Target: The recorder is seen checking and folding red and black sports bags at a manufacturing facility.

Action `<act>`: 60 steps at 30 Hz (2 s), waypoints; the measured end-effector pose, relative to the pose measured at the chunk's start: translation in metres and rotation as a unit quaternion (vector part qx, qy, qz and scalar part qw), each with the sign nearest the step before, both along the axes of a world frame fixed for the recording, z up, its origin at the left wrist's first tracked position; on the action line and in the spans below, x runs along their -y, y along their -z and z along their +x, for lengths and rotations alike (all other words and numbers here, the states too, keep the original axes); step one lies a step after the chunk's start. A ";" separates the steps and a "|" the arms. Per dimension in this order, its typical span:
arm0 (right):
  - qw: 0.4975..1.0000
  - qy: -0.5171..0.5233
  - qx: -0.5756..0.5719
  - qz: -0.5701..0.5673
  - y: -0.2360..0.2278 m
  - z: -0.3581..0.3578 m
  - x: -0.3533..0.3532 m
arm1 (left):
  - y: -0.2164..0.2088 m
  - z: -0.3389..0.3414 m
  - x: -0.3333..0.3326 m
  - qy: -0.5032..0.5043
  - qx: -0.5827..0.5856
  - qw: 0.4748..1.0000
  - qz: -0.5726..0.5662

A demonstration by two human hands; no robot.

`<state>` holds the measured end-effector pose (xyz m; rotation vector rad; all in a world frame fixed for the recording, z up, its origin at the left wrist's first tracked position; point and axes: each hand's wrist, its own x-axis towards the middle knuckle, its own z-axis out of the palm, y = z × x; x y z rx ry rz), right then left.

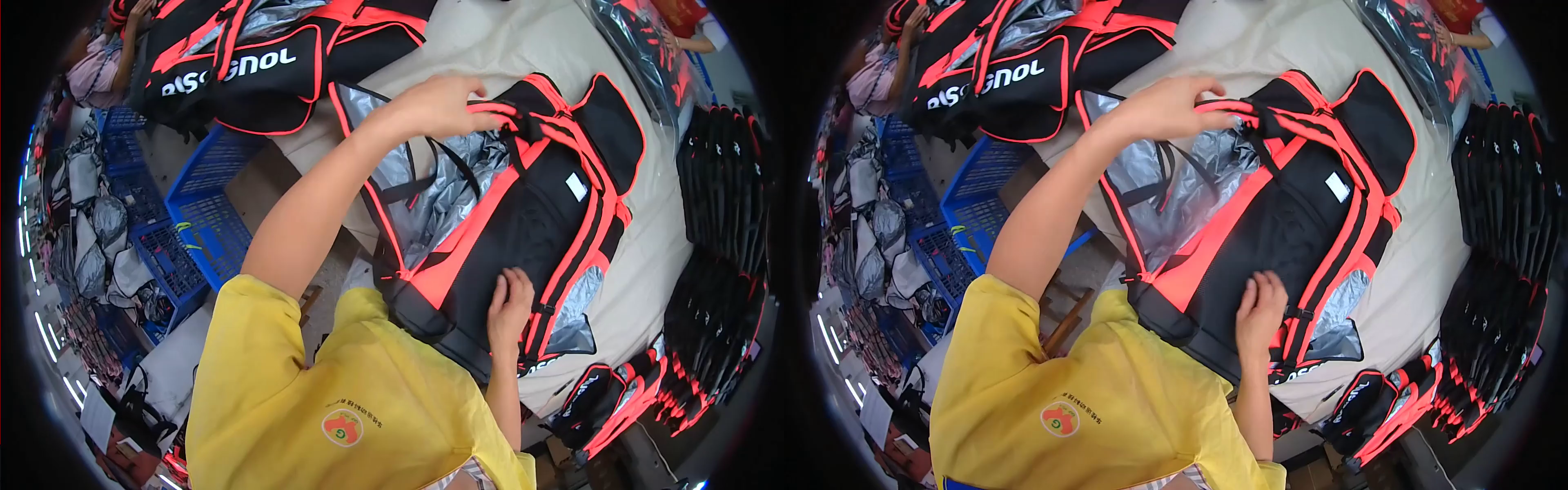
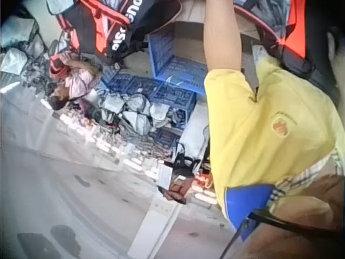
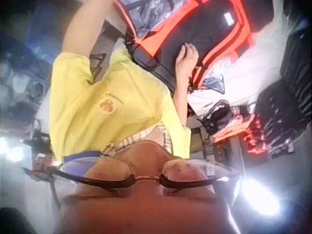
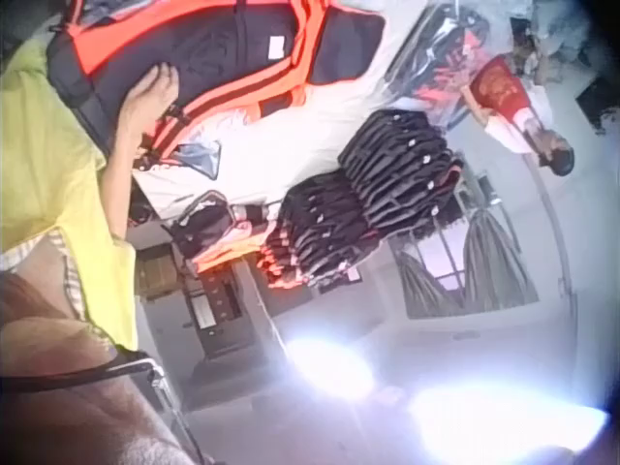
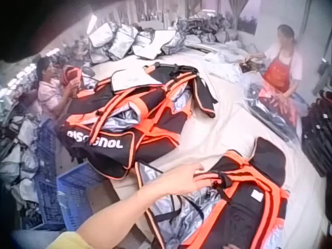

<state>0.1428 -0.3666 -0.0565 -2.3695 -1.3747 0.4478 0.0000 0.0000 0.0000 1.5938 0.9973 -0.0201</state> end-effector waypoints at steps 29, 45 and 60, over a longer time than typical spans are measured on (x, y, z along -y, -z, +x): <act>0.979 -0.028 -0.024 0.200 -0.076 -0.001 0.137 | -0.038 -0.058 0.241 -0.085 0.043 0.890 0.445; 0.987 0.144 0.060 -0.049 -0.010 0.040 0.160 | -0.080 -0.042 0.260 0.197 -0.156 0.875 0.414; 0.887 0.352 -0.242 0.174 0.002 0.189 -0.018 | 0.161 0.186 0.096 0.204 0.015 0.800 0.564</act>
